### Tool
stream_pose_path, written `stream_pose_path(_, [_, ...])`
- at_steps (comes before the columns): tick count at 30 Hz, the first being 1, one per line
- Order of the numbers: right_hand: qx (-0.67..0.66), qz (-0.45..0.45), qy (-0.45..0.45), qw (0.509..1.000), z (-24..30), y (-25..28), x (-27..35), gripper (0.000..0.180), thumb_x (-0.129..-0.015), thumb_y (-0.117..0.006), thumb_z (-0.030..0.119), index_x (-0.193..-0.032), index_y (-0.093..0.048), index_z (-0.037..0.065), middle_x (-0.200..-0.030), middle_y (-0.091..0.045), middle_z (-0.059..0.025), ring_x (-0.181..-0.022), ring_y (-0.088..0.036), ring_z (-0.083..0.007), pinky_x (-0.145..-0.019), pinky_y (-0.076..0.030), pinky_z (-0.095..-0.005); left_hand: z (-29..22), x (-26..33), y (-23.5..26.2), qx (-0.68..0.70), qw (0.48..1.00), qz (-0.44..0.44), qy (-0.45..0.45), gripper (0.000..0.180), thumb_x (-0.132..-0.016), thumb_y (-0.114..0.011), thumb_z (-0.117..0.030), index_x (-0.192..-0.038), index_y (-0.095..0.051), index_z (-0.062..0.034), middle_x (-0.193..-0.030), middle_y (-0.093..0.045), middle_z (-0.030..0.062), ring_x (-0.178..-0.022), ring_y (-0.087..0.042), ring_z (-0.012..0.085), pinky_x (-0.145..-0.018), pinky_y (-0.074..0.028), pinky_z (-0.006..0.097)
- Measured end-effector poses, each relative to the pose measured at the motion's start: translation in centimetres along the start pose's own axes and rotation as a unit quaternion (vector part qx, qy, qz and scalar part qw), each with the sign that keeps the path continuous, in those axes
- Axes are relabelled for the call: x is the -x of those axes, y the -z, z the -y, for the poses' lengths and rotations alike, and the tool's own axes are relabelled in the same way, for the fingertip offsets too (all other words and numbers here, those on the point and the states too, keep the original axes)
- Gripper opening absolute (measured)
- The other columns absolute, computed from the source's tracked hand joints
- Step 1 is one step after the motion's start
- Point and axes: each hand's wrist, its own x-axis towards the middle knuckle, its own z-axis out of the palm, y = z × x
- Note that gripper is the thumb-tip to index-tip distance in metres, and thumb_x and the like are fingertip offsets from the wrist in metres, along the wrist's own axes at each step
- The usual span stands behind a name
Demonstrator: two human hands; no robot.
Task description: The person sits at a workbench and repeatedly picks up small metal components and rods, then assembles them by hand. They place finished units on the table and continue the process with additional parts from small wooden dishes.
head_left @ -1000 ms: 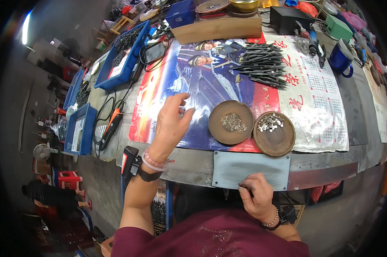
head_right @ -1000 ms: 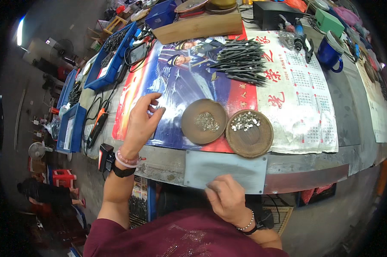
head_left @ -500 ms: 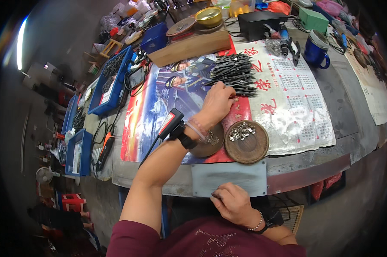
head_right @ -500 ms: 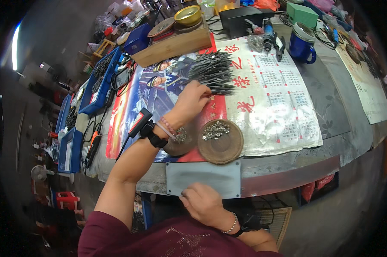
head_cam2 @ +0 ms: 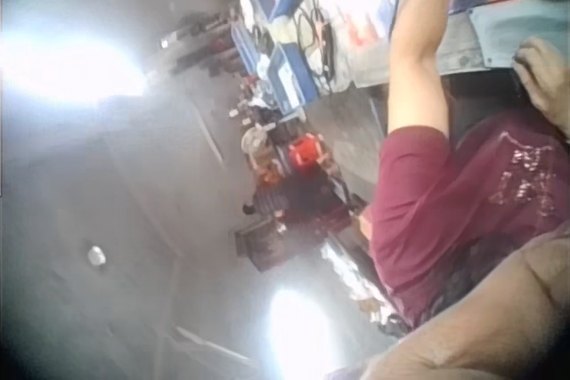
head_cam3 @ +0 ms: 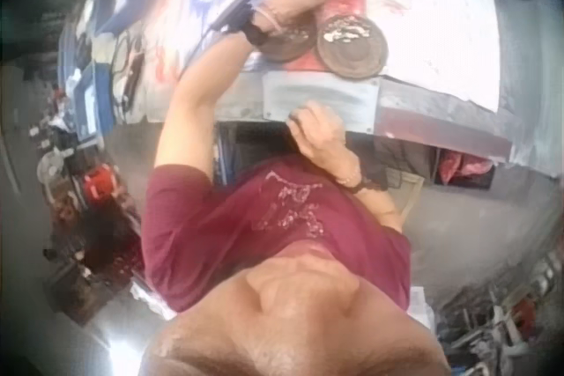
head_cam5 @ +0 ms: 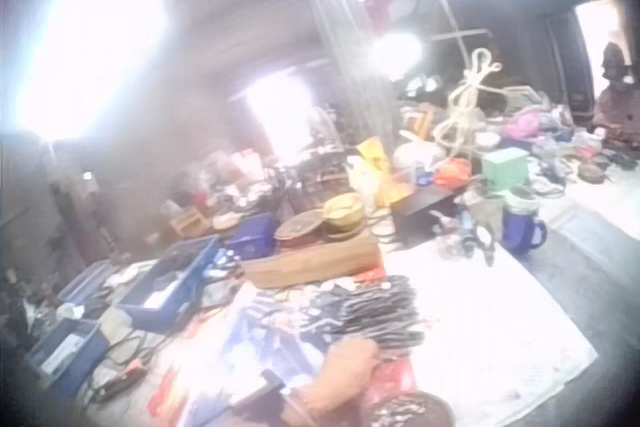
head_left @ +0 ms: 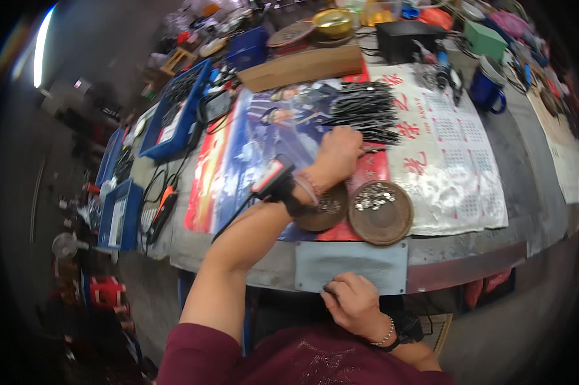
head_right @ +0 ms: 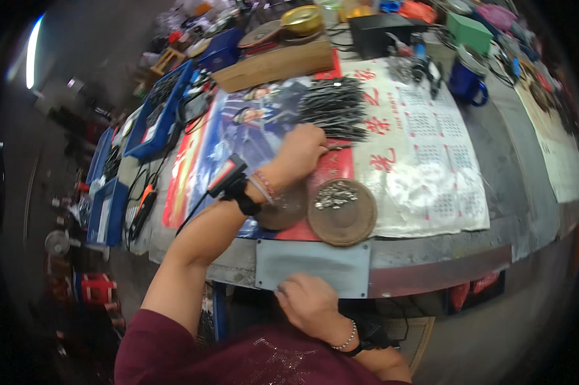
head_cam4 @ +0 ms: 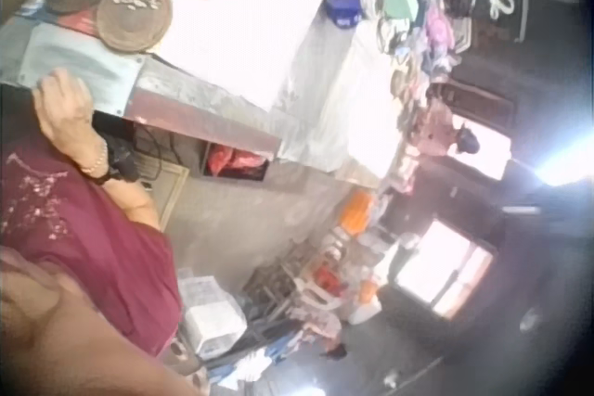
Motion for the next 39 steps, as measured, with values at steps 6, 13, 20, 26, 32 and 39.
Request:
stream_pose_path(6, [0.033,0.001,-0.023,0.999,-0.4,-0.7,0.8,0.015,-0.075,-0.067,0.003,-0.087,-0.058,0.002,-0.081,-0.056,-0.0154,-0.073,-0.056,-0.0345,-0.063,-0.045,-0.0413,-4.0,3.7,3.4,0.293,0.952,-0.074,0.048,0.014,-0.085,-0.055,-0.01,-0.092,-0.062,0.0,-0.085,-0.061,0.0187,-0.081,-0.06,0.036,-0.071,-0.049,0.04])
stream_pose_path(13, [-0.648,-0.024,-0.217,0.73,2.2,1.6,0.6,0.023,-0.089,-0.058,0.027,-0.073,-0.059,0.01,-0.076,-0.058,-0.0041,-0.068,-0.055,-0.0214,-0.087,-0.037,-0.0457,-9.6,13.4,11.6,0.631,0.752,-0.128,0.141,0.008,-0.087,-0.054,-0.001,-0.091,-0.048,-0.0002,-0.074,-0.056,0.0084,-0.064,-0.059,0.0141,-0.055,-0.046,0.028])
stream_pose_path(20, [-0.831,0.202,0.133,0.5,8.9,-0.3,-6.5,0.039,-0.089,-0.063,0.029,-0.057,-0.049,0.014,-0.058,-0.053,-0.001,-0.045,-0.047,-0.0136,-0.084,-0.036,-0.0442,-10.4,22.0,14.1,0.715,0.629,-0.169,0.254,0.024,-0.094,-0.045,-0.001,-0.117,-0.043,-0.0016,-0.094,-0.049,0.0042,-0.069,-0.054,0.0078,-0.061,-0.045,0.022])
stream_pose_path(26, [-0.849,0.289,0.226,0.38,11.1,-1.9,-10.5,0.037,-0.091,-0.056,0.013,-0.055,-0.049,0.013,-0.06,-0.055,-0.0033,-0.047,-0.051,-0.0119,-0.084,-0.049,-0.0375,-11.2,26.7,14.1,0.706,0.632,-0.19,0.257,0.036,-0.098,-0.047,-0.007,-0.132,-0.038,-0.0032,-0.099,-0.047,0.0051,-0.067,-0.044,0.0065,-0.058,-0.038,0.019])
stream_pose_path(32, [-0.855,0.263,0.183,0.407,12.2,0.3,-9.6,0.03,-0.088,-0.051,0.003,-0.058,-0.054,0.007,-0.065,-0.057,-0.0096,-0.053,-0.057,-0.0187,-0.075,-0.059,-0.0412,-11.7,27.4,14.2,0.727,0.613,-0.166,0.26,0.036,-0.099,-0.048,-0.011,-0.132,-0.038,0.0004,-0.097,-0.047,0.0062,-0.067,-0.042,0.0065,-0.059,-0.038,0.018])
stream_pose_path(39, [-0.845,0.242,0.178,0.442,12.6,0.6,-9.5,0.025,-0.085,-0.056,0.003,-0.06,-0.057,0.004,-0.072,-0.059,-0.0145,-0.059,-0.06,-0.0246,-0.075,-0.059,-0.0437,-12.2,27.2,13.1,0.735,0.606,-0.145,0.267,0.033,-0.098,-0.045,-0.006,-0.13,-0.039,0.0001,-0.096,-0.051,0.0045,-0.066,-0.044,0.007,-0.061,-0.039,0.019])
